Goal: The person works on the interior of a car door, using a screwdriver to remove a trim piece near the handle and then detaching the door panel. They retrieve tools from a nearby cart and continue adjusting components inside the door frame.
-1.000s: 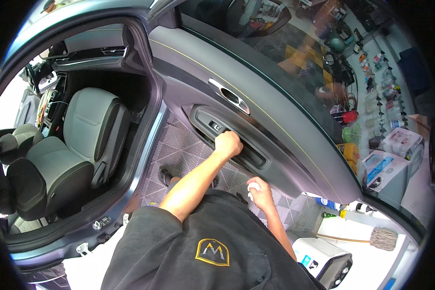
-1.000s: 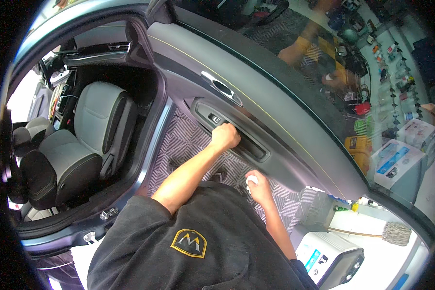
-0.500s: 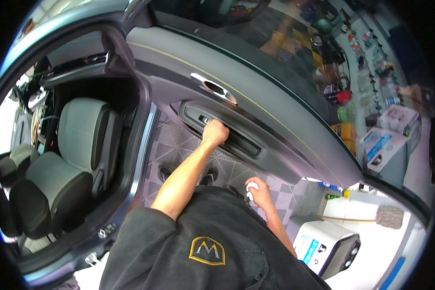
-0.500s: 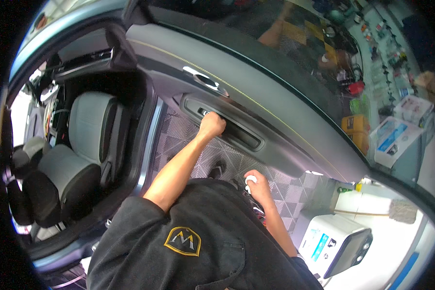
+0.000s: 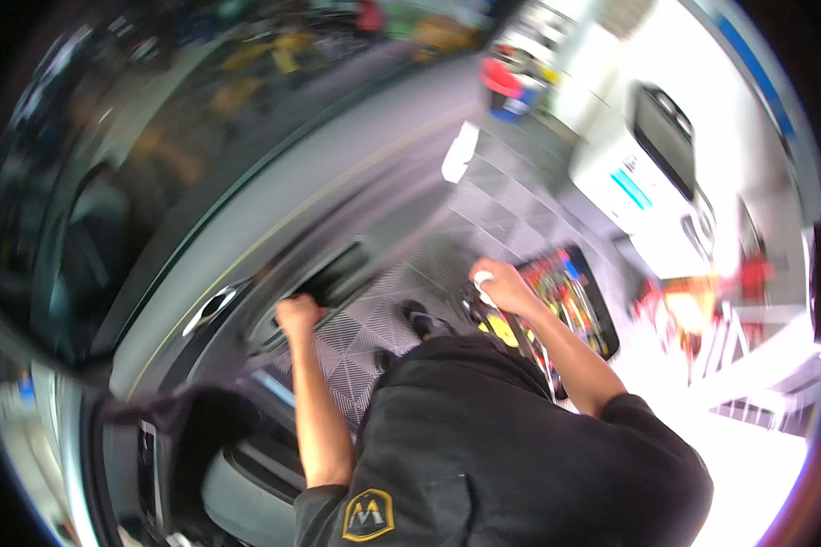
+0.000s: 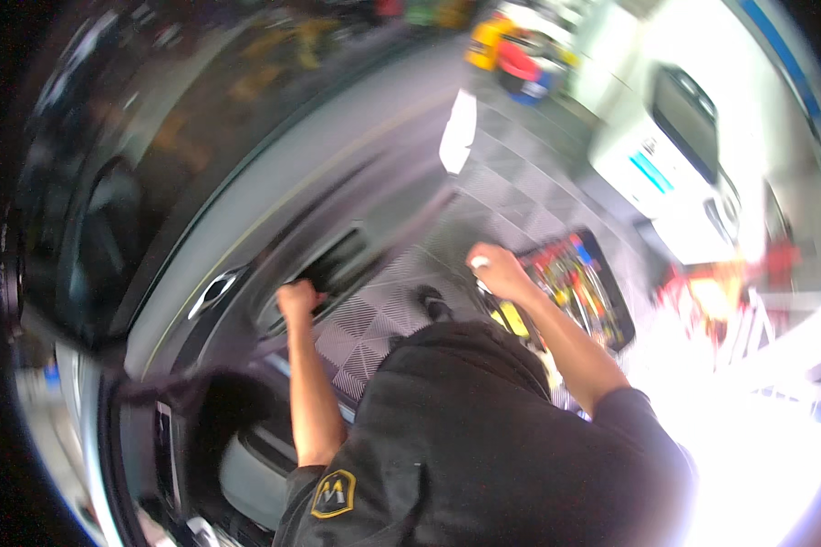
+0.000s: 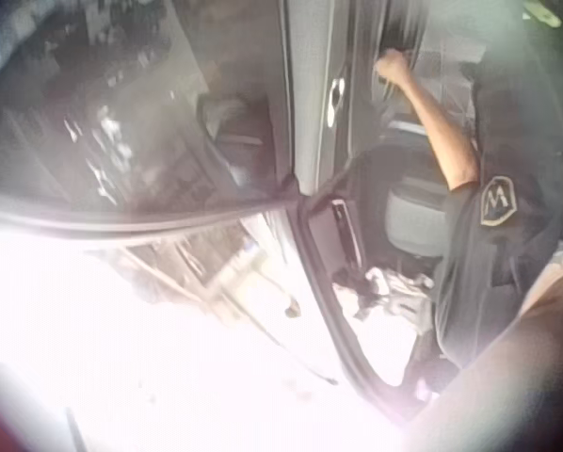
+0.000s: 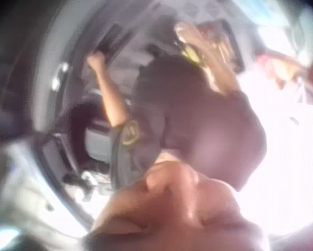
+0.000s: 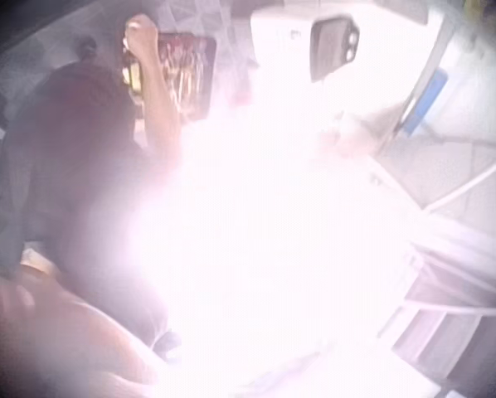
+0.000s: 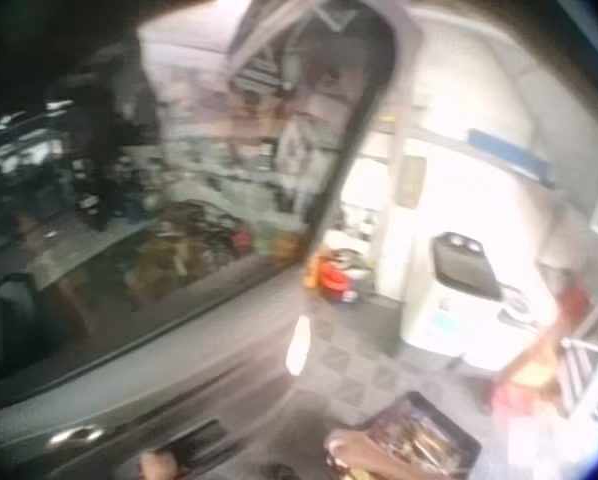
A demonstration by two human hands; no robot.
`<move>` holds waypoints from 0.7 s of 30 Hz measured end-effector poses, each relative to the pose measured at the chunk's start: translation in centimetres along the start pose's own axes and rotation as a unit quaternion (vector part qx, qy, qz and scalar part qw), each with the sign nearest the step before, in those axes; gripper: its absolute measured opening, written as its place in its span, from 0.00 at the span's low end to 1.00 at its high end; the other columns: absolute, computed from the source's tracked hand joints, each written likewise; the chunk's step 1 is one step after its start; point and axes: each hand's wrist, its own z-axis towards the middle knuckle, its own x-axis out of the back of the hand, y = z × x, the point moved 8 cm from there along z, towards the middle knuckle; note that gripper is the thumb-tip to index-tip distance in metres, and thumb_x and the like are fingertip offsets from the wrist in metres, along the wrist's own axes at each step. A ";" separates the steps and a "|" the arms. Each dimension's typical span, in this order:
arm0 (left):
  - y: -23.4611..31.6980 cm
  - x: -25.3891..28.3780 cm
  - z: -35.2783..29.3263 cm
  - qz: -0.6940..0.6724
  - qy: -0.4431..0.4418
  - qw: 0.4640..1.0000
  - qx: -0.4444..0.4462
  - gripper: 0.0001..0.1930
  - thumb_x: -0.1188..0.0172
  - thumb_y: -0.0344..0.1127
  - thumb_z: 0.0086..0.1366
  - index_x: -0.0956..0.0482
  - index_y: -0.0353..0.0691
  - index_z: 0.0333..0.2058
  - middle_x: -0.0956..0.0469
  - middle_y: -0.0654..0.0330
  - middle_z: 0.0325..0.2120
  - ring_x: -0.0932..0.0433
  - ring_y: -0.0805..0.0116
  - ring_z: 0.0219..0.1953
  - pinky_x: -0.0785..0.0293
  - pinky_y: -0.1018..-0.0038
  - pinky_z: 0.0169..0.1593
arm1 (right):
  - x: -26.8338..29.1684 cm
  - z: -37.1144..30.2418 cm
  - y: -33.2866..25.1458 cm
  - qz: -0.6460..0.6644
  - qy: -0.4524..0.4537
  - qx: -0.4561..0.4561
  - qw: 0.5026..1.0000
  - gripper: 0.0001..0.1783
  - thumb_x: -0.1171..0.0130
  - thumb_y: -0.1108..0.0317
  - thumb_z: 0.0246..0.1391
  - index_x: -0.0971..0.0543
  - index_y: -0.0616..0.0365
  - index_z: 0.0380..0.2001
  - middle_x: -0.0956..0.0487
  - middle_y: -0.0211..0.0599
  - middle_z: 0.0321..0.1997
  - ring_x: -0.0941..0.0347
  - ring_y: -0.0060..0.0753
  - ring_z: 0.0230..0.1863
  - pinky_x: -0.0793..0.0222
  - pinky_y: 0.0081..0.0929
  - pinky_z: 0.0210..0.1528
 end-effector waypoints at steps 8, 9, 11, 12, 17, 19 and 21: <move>4.3 -0.1 -2.1 -0.055 -0.080 0.995 -0.002 0.15 0.51 0.28 0.60 0.28 0.18 0.20 0.26 0.48 0.14 0.21 0.57 0.14 0.25 0.69 0.14 | 2.2 -14.4 13.1 0.275 0.185 -0.253 0.909 0.11 0.42 0.64 0.55 0.18 0.61 0.33 0.24 0.29 0.29 0.30 0.24 0.31 0.34 0.28 0.33; 5.1 -0.3 -2.8 -0.039 -0.086 0.996 -0.012 0.15 0.51 0.28 0.61 0.29 0.19 0.21 0.26 0.48 0.15 0.21 0.57 0.14 0.26 0.69 0.14 | 1.5 -16.3 14.4 0.282 0.209 -0.235 0.906 0.10 0.42 0.65 0.57 0.19 0.61 0.35 0.24 0.31 0.30 0.28 0.24 0.32 0.31 0.27 0.32; 5.8 -0.8 -3.8 -0.010 -0.081 0.996 -0.040 0.15 0.51 0.28 0.61 0.29 0.19 0.20 0.25 0.47 0.15 0.20 0.57 0.14 0.26 0.71 0.14 | -0.4 -19.6 16.9 0.313 0.235 -0.262 0.882 0.08 0.44 0.69 0.61 0.21 0.62 0.39 0.22 0.34 0.35 0.24 0.27 0.31 0.21 0.29 0.33; 5.2 -0.4 -3.9 0.002 -0.066 0.996 -0.054 0.15 0.51 0.29 0.61 0.30 0.19 0.20 0.25 0.47 0.15 0.20 0.57 0.15 0.27 0.72 0.14 | -1.4 -20.8 15.3 0.394 0.222 -0.253 0.855 0.08 0.44 0.71 0.62 0.23 0.62 0.42 0.22 0.36 0.35 0.23 0.29 0.29 0.21 0.31 0.32; 3.8 -1.3 -2.5 -0.049 -0.130 0.990 0.019 0.13 0.51 0.31 0.62 0.27 0.22 0.31 0.24 0.47 0.18 0.20 0.60 0.16 0.28 0.75 0.15 | -4.9 -25.6 16.2 0.467 0.267 -0.298 0.788 0.11 0.50 0.76 0.63 0.25 0.64 0.48 0.25 0.36 0.32 0.29 0.23 0.25 0.36 0.23 0.20; 3.0 -1.2 -1.2 -0.065 -0.164 0.980 0.090 0.09 0.48 0.32 0.63 0.28 0.29 0.33 0.27 0.56 0.19 0.21 0.62 0.19 0.28 0.76 0.18 | -4.4 -26.4 16.3 0.467 0.280 -0.321 0.775 0.11 0.50 0.75 0.64 0.25 0.64 0.48 0.26 0.35 0.31 0.32 0.22 0.23 0.40 0.21 0.19; 2.4 -1.3 -0.1 -0.087 -0.176 0.972 0.127 0.08 0.46 0.33 0.63 0.29 0.33 0.31 0.31 0.60 0.19 0.22 0.63 0.20 0.28 0.76 0.19 | -2.9 -26.8 18.2 0.456 0.284 -0.331 0.776 0.11 0.51 0.66 0.66 0.23 0.62 0.41 0.29 0.30 0.28 0.37 0.20 0.20 0.47 0.19 0.16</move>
